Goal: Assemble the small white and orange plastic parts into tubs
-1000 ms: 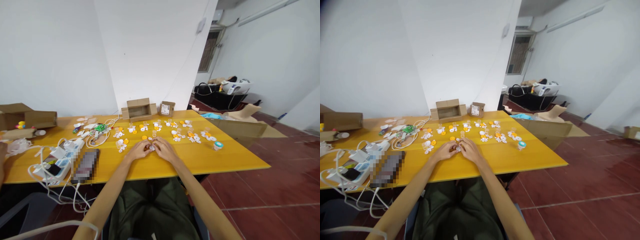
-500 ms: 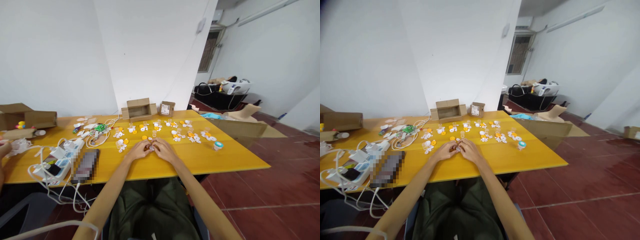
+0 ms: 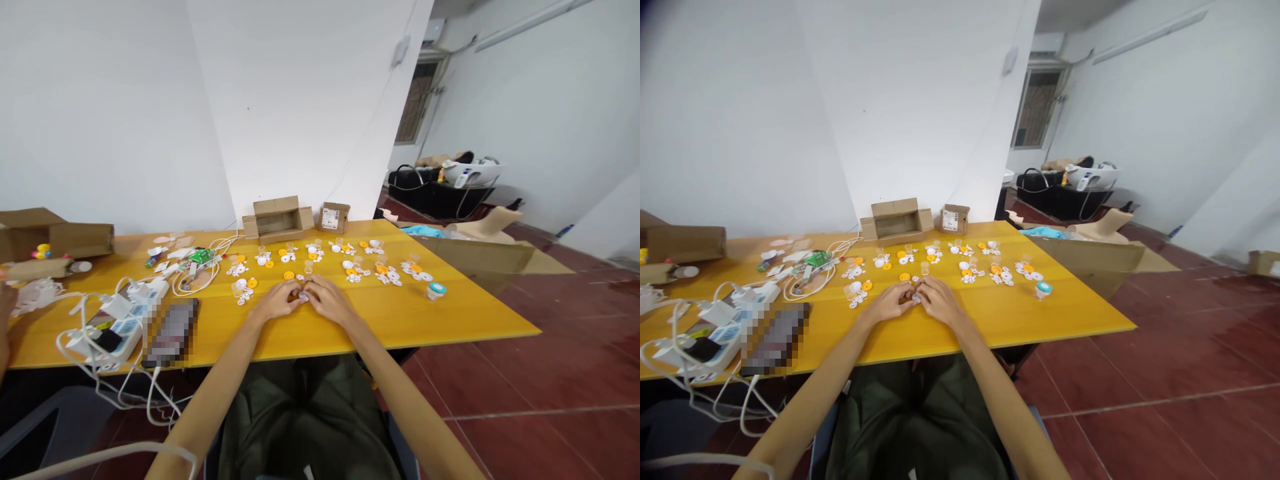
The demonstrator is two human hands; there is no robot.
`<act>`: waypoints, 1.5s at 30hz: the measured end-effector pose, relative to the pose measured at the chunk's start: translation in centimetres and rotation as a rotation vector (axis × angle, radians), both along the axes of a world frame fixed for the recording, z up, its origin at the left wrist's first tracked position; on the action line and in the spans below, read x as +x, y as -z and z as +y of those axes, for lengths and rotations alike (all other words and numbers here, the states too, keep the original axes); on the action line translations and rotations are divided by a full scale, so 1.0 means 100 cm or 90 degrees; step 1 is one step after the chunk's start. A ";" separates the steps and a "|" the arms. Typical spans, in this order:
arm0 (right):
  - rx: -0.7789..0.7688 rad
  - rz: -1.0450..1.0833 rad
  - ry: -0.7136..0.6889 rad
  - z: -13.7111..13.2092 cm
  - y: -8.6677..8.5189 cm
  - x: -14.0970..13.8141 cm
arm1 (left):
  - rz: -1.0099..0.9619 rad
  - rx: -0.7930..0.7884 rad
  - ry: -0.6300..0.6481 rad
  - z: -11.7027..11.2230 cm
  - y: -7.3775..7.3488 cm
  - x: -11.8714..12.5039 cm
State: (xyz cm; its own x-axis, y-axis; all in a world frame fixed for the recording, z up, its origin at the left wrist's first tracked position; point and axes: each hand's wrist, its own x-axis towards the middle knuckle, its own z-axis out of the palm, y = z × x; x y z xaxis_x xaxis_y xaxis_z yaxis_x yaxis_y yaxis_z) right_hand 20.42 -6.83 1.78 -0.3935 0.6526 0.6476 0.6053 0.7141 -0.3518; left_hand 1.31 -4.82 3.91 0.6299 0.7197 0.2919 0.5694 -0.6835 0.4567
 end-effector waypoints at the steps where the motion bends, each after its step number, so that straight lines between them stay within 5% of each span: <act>1: 0.001 0.000 -0.001 0.000 0.000 0.000 | 0.000 0.000 0.000 0.000 0.000 0.000; 31: -0.024 -0.008 0.012 0.001 0.003 -0.001 | -0.006 0.000 -0.003 -0.001 -0.001 0.000; 45: 0.019 0.108 0.164 0.012 0.010 0.002 | -0.004 -0.006 -0.021 -0.002 -0.002 0.000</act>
